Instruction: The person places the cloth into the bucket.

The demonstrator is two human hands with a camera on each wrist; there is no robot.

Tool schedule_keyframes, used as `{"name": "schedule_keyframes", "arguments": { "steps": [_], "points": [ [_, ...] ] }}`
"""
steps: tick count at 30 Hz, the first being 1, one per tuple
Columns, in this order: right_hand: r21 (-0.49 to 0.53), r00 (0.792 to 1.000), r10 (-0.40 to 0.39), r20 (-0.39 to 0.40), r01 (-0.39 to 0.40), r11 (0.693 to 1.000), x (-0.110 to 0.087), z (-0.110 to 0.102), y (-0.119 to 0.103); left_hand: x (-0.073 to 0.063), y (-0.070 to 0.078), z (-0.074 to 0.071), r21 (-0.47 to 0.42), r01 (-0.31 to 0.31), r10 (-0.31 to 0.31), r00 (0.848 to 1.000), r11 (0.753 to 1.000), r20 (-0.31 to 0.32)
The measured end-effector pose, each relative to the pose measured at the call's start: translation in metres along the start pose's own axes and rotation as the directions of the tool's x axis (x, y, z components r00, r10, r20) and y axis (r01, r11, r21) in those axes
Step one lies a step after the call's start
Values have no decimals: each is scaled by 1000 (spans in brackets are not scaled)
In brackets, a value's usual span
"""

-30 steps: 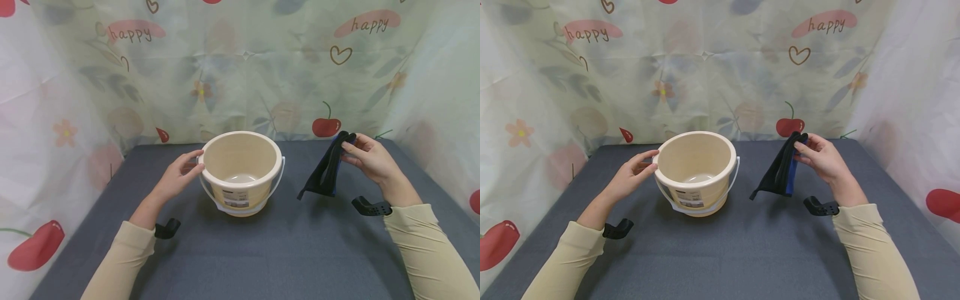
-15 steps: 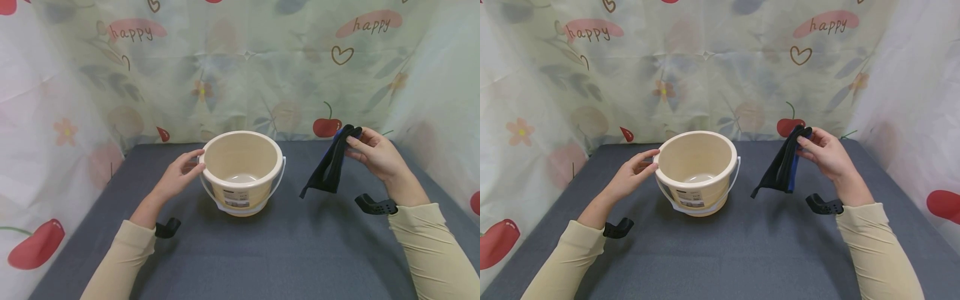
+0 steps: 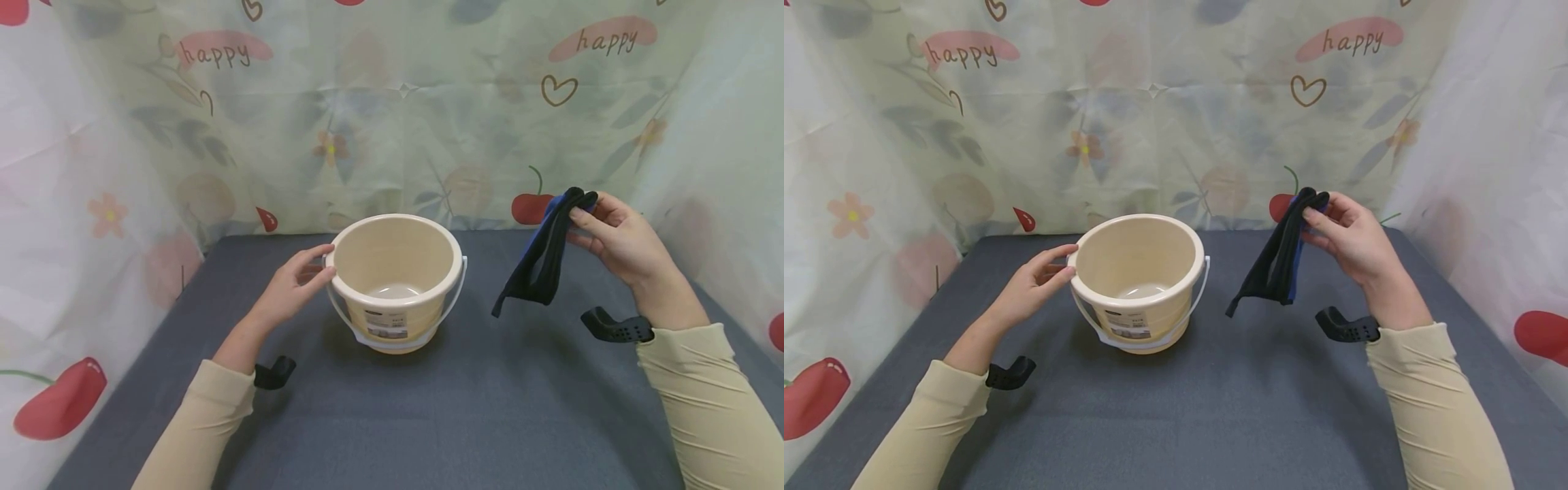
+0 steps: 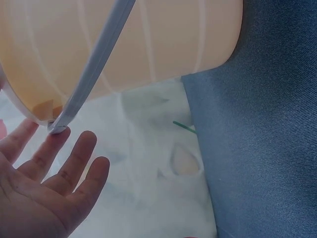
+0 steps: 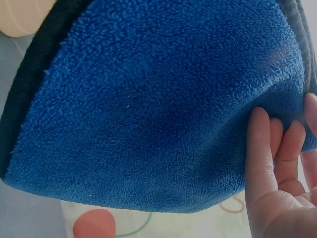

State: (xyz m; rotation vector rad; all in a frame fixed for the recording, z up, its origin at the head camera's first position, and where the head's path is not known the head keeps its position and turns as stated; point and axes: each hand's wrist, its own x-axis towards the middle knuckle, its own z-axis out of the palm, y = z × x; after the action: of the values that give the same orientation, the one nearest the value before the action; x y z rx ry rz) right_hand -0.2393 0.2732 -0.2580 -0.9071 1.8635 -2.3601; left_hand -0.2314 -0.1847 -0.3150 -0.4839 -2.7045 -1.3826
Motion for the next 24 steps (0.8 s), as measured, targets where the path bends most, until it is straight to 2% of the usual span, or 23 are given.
{"name": "schedule_keyframes", "arguments": {
  "steps": [5,12,20,24],
  "points": [
    [33,1000,-21,8,21,999,3,4,-5,1,-1,1,2,5,-5,1000,1000,-1],
    [103,995,-56,77,48,994,8,8,-11,0,1,0,-1,8,-8,1000,1000,-1],
    [73,997,-62,51,59,996,15,16,-18,1,-1,0,-2,10,-10,1000,1000,-3],
    [89,997,-66,43,62,994,19,21,-22,1,-1,0,2,12,-12,1000,1000,-4]
  ]
}}
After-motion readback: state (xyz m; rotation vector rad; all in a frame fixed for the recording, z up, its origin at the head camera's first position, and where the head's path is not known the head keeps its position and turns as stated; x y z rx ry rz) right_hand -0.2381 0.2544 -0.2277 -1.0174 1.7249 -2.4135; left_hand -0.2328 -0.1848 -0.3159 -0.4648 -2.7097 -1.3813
